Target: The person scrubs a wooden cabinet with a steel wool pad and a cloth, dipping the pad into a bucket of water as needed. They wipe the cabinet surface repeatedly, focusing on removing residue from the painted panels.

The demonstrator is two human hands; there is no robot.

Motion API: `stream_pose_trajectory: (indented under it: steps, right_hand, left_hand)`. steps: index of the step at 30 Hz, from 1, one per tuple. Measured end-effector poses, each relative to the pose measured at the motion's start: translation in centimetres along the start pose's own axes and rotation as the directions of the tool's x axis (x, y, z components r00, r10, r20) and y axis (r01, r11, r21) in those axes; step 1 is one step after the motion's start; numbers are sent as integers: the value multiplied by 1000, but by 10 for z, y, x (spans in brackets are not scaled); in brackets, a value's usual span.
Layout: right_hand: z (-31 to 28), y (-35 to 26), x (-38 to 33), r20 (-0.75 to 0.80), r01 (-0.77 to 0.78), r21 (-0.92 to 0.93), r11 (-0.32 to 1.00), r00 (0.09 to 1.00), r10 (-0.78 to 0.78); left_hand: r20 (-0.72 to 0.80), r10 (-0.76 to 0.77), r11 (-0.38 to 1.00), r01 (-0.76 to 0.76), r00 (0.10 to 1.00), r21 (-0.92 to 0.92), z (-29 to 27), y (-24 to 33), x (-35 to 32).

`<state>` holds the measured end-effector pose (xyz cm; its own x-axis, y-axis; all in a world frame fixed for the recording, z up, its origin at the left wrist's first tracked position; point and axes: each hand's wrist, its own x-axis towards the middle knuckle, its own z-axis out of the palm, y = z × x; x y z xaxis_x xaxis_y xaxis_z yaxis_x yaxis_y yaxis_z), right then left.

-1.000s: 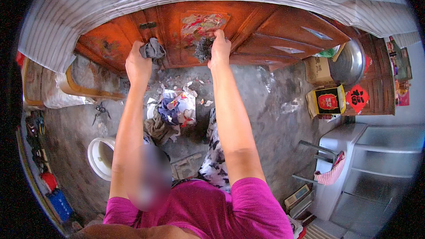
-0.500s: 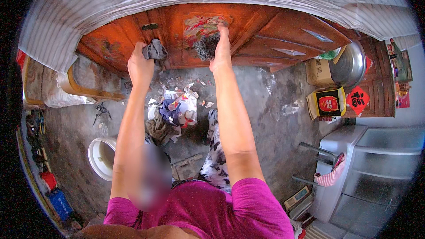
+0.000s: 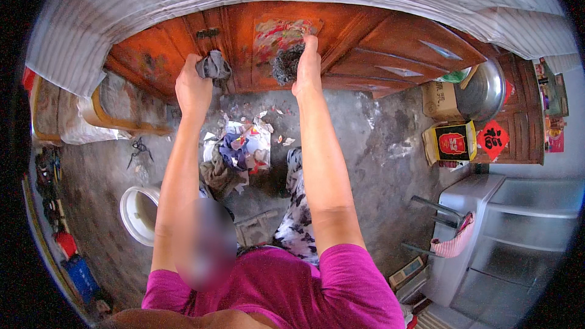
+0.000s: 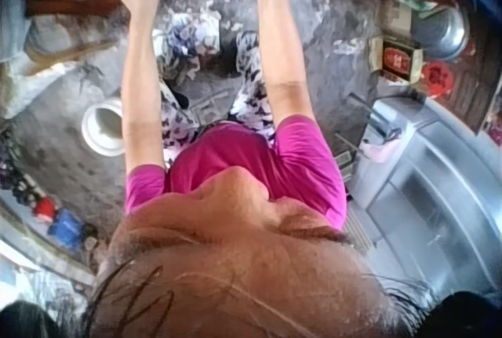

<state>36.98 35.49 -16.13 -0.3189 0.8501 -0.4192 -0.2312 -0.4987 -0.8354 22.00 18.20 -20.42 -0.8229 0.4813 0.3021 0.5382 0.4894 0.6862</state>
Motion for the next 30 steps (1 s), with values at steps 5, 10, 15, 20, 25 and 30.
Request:
stream_pose_trajectory:
  steps: [5, 10, 15, 20, 25, 30]
  right_hand:
    - [-14, 15, 30, -150, -48, -70, 996, 988, 37]
    - [-22, 11, 9, -14, 79, -71, 994, 997, -80]
    - [-13, -9, -5, -60, 87, 52, 995, 995, -84]
    - [-17, -13, -1, -2, 42, 38, 998, 999, -42]
    - [-11, -16, -5, 20, -30, 70, 997, 999, 29]
    - [-32, 8, 10, 137, -14, -174, 985, 990, 38]
  left_hand:
    - [13, -40, 999, 40, 999, -1, 2, 3, 1]
    - [17, -35, 999, 35, 999, -3, 0, 0, 2]
    - [4, -31, 999, 31, 1000, 25, 1, 0, 1]
    - [4, -17, 999, 17, 1000, 29, -2, 1, 1]
    - [13, -23, 998, 23, 1000, 58, -6, 3, 0]
    - [3, -38, 999, 37, 999, 27, -2, 1, 1]
